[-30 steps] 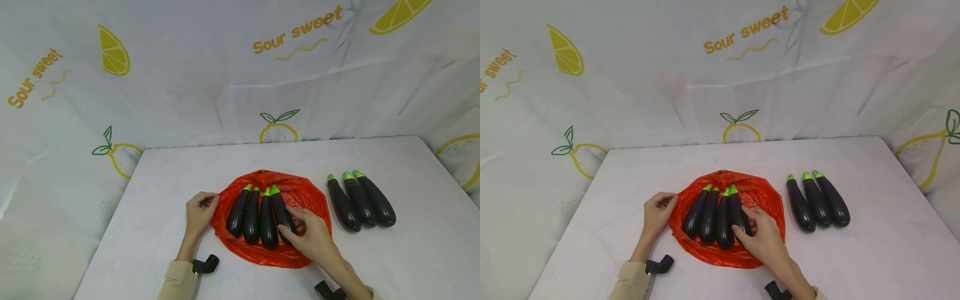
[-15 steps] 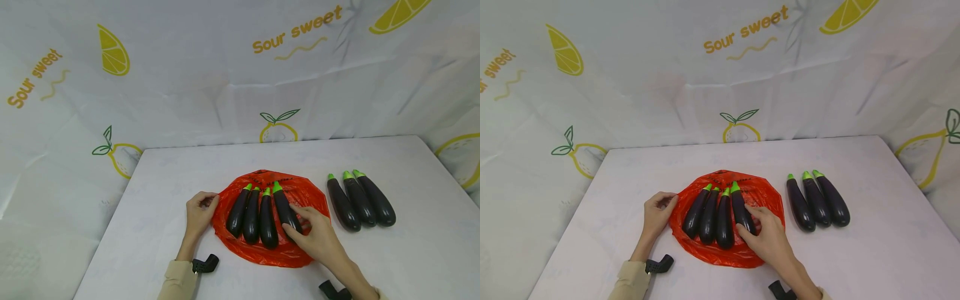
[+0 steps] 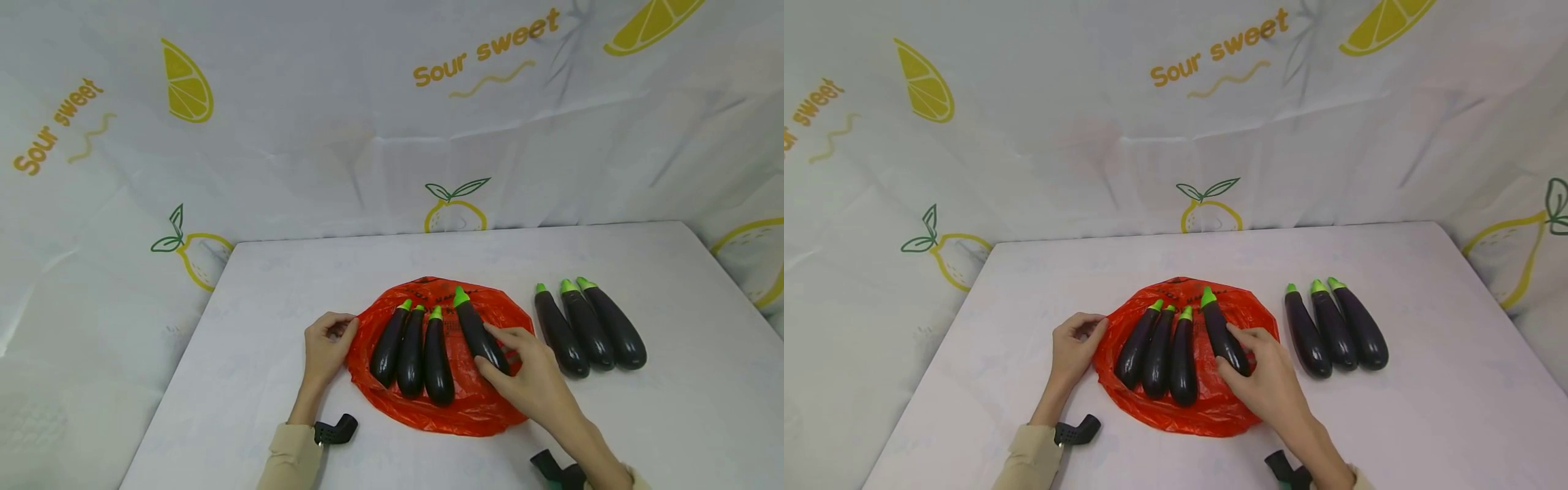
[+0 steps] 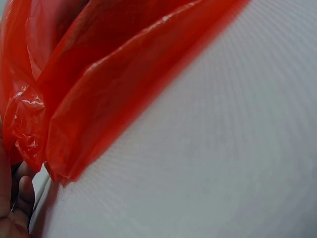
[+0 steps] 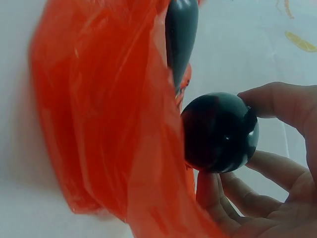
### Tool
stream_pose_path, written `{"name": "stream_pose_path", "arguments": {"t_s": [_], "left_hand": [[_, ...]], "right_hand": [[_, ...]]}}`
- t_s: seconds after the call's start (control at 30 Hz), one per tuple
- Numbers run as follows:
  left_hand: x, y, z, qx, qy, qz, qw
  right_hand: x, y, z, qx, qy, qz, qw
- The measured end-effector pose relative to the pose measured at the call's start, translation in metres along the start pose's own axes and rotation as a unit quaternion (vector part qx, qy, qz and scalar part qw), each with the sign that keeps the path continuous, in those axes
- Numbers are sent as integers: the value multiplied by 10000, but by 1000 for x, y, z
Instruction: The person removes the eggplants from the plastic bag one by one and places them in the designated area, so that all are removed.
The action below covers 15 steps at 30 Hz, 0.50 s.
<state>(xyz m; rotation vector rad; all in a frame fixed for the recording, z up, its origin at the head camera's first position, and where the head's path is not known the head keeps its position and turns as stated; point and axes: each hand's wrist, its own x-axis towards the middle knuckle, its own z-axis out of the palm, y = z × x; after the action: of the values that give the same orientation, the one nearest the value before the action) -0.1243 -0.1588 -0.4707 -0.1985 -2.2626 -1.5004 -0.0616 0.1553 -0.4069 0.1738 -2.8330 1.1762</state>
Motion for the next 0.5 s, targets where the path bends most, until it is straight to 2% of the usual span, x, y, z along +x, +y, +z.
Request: {"name": "stream_pose_path", "arguments": {"t_s": [0.3,0.5], "left_hand": [[1,2,0,-60,-1,53,10000],[1,4,-1,17,7,-29,10000]], "right_hand": [[0,5,-7,-50,263,-123,9996],[0,10,-13,-197,435,-114,9988]]}}
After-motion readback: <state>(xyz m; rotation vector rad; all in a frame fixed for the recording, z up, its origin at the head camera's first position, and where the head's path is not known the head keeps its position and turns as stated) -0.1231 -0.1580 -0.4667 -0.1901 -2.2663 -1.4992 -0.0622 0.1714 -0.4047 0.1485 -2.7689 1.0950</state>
